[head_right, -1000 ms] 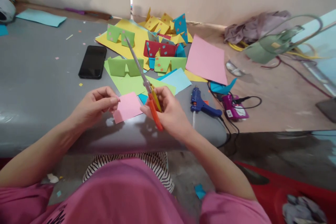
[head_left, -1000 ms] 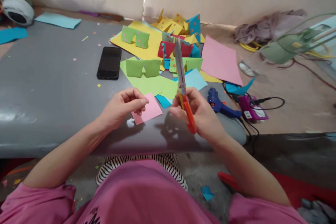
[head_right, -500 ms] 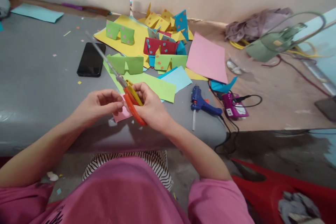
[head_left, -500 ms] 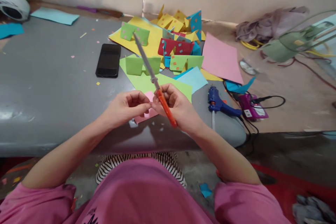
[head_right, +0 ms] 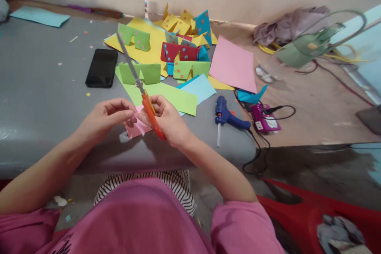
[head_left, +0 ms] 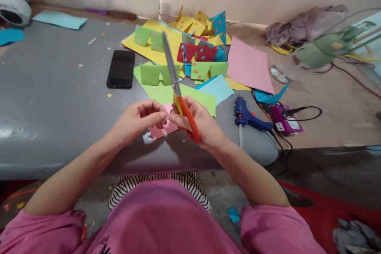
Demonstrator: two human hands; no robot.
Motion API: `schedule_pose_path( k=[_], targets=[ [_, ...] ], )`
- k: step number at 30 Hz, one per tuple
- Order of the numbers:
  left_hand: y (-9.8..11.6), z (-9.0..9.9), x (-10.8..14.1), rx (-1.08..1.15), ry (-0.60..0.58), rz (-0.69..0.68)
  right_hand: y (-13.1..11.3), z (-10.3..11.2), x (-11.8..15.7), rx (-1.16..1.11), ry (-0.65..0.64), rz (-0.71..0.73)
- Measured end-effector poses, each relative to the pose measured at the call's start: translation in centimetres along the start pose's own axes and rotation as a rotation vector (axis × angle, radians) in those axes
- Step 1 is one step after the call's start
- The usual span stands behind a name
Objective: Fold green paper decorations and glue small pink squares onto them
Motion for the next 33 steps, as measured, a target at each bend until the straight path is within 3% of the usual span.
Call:
schedule_pose_path(
  k=[8, 16, 20, 24, 29, 33],
  targets=[
    [-0.1, -0.3, 0.0, -0.011, -0.046, 0.083, -0.1, 0.5, 0.0, 0.131, -0.038, 0.026],
    [-0.1, -0.5, 0.2, -0.038, -0.119, 0.072, -0.8, 1.0, -0.2, 0.286, -0.091, -0.009],
    [0.0, -0.3, -0.3, 0.11, 0.138, -0.058, -1.1, 1.2, 0.8, 0.273, -0.002, 0.058],
    [0.1, 0.0, -0.9, 0.36, 0.358, -0.186, -0.4, 1.4, 2.2, 0.39, 0.005, 0.0],
    [0.2, 0.3, -1.1, 0.435, 0.458, -0.299, 0.3, 0.7, 2.6, 0.756, 0.106, -0.02],
    [0.0, 0.3, -1.0, 0.424, 0.451, -0.356, 0.0, -0.6, 2.4, 0.823, 0.149, -0.017]
  ],
)
Point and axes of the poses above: each hand's wrist, its own x-axis away from the middle knuckle, its own z-axis out of the back of the hand, y = z × x, the point moved 1 cm from there along -x, towards the middle knuckle, and after that the axes turned 2 degrees about -x, right-handed, at the moved point
